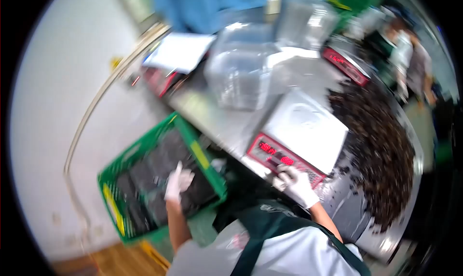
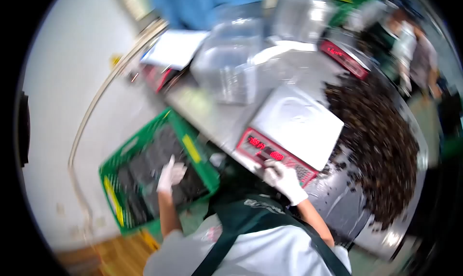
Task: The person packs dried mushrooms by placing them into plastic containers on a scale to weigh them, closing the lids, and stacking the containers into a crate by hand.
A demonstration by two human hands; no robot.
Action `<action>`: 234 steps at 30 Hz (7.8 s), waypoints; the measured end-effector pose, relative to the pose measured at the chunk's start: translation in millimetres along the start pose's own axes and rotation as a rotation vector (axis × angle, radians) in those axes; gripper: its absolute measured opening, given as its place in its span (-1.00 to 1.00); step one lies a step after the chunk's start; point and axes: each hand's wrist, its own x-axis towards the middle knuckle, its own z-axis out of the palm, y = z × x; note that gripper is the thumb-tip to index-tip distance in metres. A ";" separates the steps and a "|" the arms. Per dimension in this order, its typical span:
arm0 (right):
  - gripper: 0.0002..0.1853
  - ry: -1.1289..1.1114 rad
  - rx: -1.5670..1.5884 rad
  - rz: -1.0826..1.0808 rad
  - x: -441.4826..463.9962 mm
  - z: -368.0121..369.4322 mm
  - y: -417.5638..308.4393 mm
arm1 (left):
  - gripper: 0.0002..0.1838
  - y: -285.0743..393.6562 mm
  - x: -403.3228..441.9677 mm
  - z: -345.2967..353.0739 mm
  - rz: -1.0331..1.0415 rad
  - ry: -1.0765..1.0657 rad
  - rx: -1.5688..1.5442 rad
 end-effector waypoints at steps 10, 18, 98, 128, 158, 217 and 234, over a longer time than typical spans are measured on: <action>-0.74 0.065 -0.011 0.057 -18.5 -4.8 5.3 | -0.67 180.5 -71.7 136.7 1.530 0.379 0.703; -0.71 0.209 -0.033 0.187 -60.3 -8.9 18.6 | -0.50 255.9 -46.5 240.6 1.918 0.019 1.262; -0.76 0.735 -0.467 0.320 -178.8 -229.8 314.0 | -0.42 -163.3 -128.8 713.7 1.761 -1.060 1.438; -0.75 0.703 -0.562 0.474 -189.2 -241.5 321.4 | -0.17 -129.7 -122.6 662.8 1.343 -0.739 1.779; -0.76 0.497 -0.476 0.344 -227.8 -184.9 269.8 | -0.58 -154.2 -138.0 570.8 1.501 -1.018 1.436; -0.85 0.317 -0.694 0.406 -209.5 -220.7 261.3 | -0.77 -162.0 -137.0 567.3 1.611 -1.036 1.348; -0.56 0.088 -0.501 0.341 -164.8 -190.4 247.5 | -0.38 -150.1 -125.0 586.1 1.441 -0.730 1.479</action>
